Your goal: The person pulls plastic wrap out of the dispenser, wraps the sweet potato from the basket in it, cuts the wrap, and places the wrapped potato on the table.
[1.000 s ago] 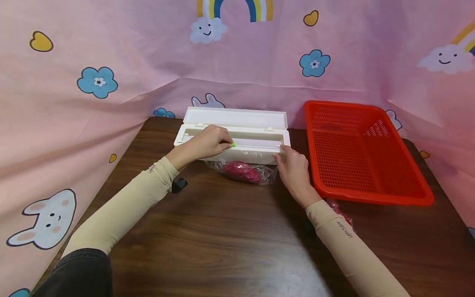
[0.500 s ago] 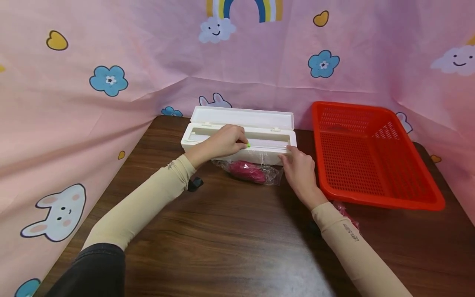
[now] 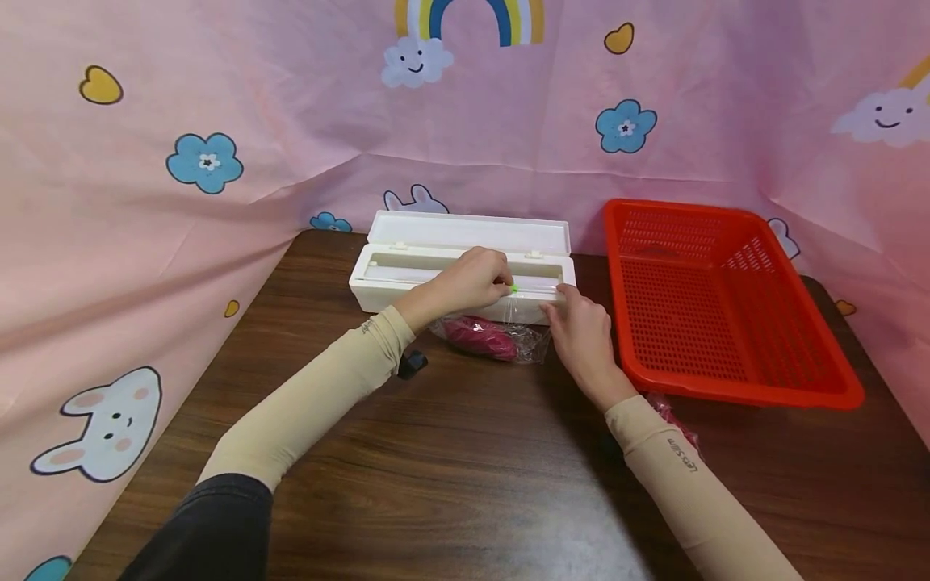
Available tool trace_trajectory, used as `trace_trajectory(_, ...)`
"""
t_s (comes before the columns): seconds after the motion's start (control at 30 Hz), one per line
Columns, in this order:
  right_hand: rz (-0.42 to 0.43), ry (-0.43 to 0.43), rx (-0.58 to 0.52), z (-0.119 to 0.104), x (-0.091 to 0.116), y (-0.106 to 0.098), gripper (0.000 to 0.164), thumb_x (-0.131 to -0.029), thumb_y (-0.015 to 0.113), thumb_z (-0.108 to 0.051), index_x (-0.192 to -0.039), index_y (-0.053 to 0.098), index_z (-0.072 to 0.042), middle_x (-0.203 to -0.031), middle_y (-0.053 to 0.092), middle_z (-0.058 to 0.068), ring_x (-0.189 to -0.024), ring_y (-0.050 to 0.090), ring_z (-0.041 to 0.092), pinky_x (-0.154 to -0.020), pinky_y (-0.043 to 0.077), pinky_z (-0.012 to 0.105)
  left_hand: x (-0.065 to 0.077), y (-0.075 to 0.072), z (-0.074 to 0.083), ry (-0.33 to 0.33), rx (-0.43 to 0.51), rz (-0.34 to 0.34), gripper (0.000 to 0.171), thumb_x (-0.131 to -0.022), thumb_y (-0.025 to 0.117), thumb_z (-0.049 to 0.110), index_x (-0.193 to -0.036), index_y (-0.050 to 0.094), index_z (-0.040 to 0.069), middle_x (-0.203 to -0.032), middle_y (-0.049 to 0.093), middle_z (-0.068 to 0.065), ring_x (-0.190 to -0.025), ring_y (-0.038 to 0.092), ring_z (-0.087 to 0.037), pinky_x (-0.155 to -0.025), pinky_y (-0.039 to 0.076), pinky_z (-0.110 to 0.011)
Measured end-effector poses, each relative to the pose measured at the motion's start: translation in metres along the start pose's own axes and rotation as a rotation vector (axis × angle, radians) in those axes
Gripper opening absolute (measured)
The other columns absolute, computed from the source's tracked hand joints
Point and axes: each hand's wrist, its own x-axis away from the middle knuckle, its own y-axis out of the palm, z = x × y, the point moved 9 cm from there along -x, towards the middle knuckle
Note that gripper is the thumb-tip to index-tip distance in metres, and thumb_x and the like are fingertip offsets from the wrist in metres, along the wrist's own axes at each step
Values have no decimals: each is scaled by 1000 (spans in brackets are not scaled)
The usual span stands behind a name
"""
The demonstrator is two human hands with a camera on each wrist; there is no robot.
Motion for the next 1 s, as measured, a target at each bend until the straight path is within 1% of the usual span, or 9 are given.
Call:
trace_trajectory(0.1,-2,17,-3,2,1,0,45,-94,74,-23,-127,61,5,-77,68,26,-64,58,38,-62,47,53,-3,2,4,4,6,1,40,-93,64,4,-57,50,15,-69,51,-1,-64,31,-13,-66,32,-23)
trace_trajectory(0.2,2,16,1,2,2,0,46,-94,75,-22,-126,60,8,-80,68,29,-67,61,40,-62,49,55,-6,4,7,5,14,5,41,-92,64,3,-56,49,17,-64,49,2,-60,31,-11,-65,33,-22)
trace_trajectory(0.3,8,3,3,1,2,0,44,-94,75,-22,-122,62,9,-77,67,27,-64,59,38,-59,47,52,-8,5,9,6,19,8,43,-91,63,1,-55,46,18,-60,46,4,-59,31,-10,-64,32,-21)
trace_trajectory(0.47,15,-17,-2,0,1,-2,41,-93,75,-21,-118,64,9,-70,64,22,-59,51,31,-54,40,43,-10,5,13,0,11,17,48,-87,60,-2,-53,34,19,-56,30,4,-57,23,-10,-58,24,-22)
trace_trajectory(0.63,16,-21,-2,2,-1,-4,41,-93,75,-20,-119,64,10,-65,61,19,-56,48,27,-52,34,36,-15,7,18,-8,38,14,48,-87,56,-4,-55,29,18,-56,21,4,-55,17,-9,-56,19,-21)
trace_trajectory(0.73,19,-21,-3,3,-1,-5,40,-93,75,-20,-118,65,9,-64,60,17,-56,46,26,-51,32,34,-20,10,21,-9,37,14,46,-86,55,-5,-56,29,17,-57,19,3,-55,15,-9,-55,18,-21)
trace_trajectory(0.8,20,-23,-4,3,-1,-6,40,-93,75,-19,-119,64,10,-65,61,19,-56,47,27,-51,34,36,-24,13,24,-8,27,11,45,-85,54,-6,-56,30,17,-58,19,4,-56,15,-9,-55,18,-21)
trace_trajectory(0.87,21,-25,-4,3,-1,-5,42,-93,75,-18,-121,64,11,-71,66,24,-58,52,32,-52,40,42,-28,16,27,-12,15,13,45,-84,55,-6,-55,30,17,-58,19,4,-57,17,-9,-55,18,-21)
trace_trajectory(1.0,11,-13,-15,3,-1,-3,45,-92,73,-15,-126,62,12,-86,71,32,-68,63,44,-63,50,55,-35,19,35,-24,9,26,46,-83,58,-5,-54,31,18,-57,20,4,-58,21,-10,-55,20,-22)
